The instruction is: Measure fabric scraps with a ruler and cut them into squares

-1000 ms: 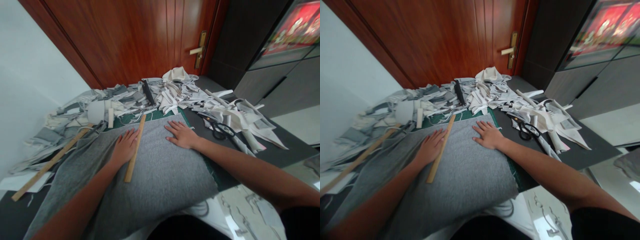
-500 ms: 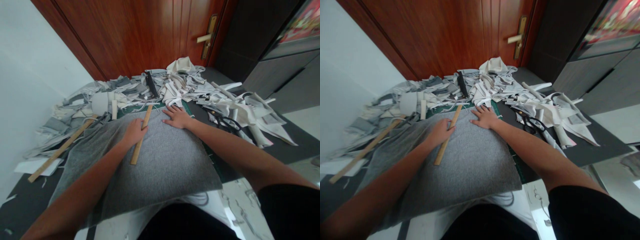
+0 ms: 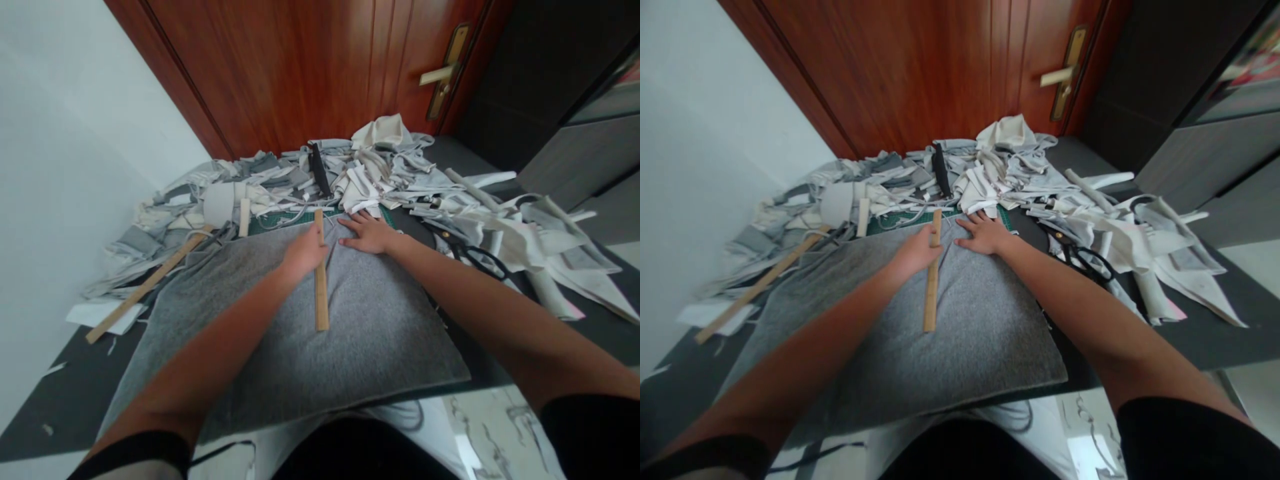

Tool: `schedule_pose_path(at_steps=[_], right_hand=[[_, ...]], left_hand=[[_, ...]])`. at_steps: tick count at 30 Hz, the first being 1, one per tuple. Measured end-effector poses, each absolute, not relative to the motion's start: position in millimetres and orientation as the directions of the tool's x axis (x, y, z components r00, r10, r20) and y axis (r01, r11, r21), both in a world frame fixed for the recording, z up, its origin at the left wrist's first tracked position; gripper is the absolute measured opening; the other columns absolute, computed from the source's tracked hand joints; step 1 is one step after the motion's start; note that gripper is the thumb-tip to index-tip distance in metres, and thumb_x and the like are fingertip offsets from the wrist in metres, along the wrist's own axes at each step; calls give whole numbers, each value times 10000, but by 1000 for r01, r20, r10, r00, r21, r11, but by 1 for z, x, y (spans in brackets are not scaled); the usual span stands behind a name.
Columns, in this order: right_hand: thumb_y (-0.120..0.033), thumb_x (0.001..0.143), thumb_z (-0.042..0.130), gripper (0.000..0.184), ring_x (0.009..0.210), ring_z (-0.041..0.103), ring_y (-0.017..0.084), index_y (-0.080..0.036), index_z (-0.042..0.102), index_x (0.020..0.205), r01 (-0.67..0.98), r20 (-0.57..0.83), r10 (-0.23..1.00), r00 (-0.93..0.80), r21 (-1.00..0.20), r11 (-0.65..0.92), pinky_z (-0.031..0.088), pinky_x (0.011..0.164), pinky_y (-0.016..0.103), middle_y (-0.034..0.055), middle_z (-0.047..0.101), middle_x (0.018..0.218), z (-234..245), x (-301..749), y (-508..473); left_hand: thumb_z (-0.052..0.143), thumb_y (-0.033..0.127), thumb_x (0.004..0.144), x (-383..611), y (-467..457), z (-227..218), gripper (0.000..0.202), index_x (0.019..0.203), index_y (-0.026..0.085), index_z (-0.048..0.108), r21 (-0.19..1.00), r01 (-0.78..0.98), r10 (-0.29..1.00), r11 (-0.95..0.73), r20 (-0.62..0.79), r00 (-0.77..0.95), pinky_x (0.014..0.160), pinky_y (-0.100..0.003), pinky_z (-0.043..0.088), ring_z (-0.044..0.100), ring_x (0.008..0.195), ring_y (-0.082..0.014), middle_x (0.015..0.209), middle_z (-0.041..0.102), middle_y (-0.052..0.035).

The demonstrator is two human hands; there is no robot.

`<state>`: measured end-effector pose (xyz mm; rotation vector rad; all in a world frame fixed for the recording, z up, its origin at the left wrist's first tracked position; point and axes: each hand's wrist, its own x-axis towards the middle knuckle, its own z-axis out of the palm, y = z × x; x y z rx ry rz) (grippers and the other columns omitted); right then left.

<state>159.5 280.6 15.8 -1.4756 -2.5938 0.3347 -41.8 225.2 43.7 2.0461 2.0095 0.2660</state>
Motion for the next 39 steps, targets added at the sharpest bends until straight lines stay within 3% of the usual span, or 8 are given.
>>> schedule_pose_path(at_steps=[4, 7, 13, 17, 23, 27, 32, 39], right_hand=[[-356, 1024, 414, 581, 1487, 387, 325, -97, 456, 1542, 774, 145, 836, -529, -322, 545, 302, 1218, 479, 181, 411, 1618, 26, 143, 263], [-342, 1015, 414, 604, 1389, 516, 247, -81, 406, 1560, 746, 159, 820, -550, -349, 568, 391, 1163, 364, 158, 500, 1560, 22, 132, 247], [-529, 1033, 376, 711, 1561, 253, 339, -131, 321, 1619, 759, 138, 818, -559, -313, 572, 136, 1249, 619, 156, 304, 1675, 4, 134, 232], [-420, 1036, 368, 624, 1557, 276, 318, -160, 371, 1604, 794, 121, 848, -516, -304, 526, 166, 1250, 589, 161, 320, 1667, 3, 143, 229], [-363, 1013, 364, 637, 1556, 276, 329, -82, 380, 1584, 856, 123, 901, -417, -281, 435, 172, 1258, 565, 197, 319, 1657, 5, 145, 222], [-349, 1003, 384, 641, 1514, 341, 350, -57, 396, 1573, 852, 125, 899, -419, -289, 437, 267, 1219, 545, 196, 355, 1644, 8, 130, 214], [-317, 1003, 368, 564, 1358, 470, 367, -144, 478, 1529, 884, 160, 932, -325, -298, 360, 408, 1074, 532, 143, 456, 1594, 9, 134, 213], [-248, 926, 478, 530, 1260, 520, 375, -109, 558, 1431, 909, 135, 972, -192, -347, 228, 415, 1049, 494, 201, 574, 1433, 12, 150, 227]], left_hand=[[563, 230, 962, -30, 243, 35, 334, 1290, 173, 596, 369, 915, 986, -163, 24, 166, 910, -366, 526, 704, 1066, -270, 1162, 741, -132], [460, 100, 943, -31, 251, 28, 351, 1240, 168, 633, 369, 895, 968, -251, 80, 238, 1018, -372, 497, 650, 1176, -247, 1235, 713, -125], [433, 249, 1010, -59, 243, 11, 491, 1488, 141, 478, 235, 906, 931, -352, 184, 314, 1222, -451, 335, 453, 1444, -267, 1541, 523, -132], [351, 288, 1053, -67, 236, 9, 521, 1553, 158, 422, 161, 916, 929, -368, 113, 353, 1280, -422, 237, 328, 1541, -237, 1638, 412, -96], [326, 236, 1043, -62, 233, 13, 540, 1577, 234, 413, 127, 900, 908, -417, 113, 404, 1273, -475, 243, 282, 1564, -246, 1685, 321, -63], [324, 250, 1039, -63, 235, 11, 541, 1568, 192, 422, 164, 851, 866, -499, 62, 496, 1289, -433, 204, 278, 1565, -215, 1662, 371, -53], [325, 239, 1036, -62, 233, 12, 558, 1590, 187, 377, 131, 862, 872, -489, 70, 484, 1270, -441, 237, 312, 1545, -243, 1659, 381, -54], [518, 348, 1009, -53, 254, 30, 317, 1274, 237, 652, 107, 862, 869, -495, 75, 490, 1089, -479, 426, 543, 1283, -315, 1347, 618, -115]])
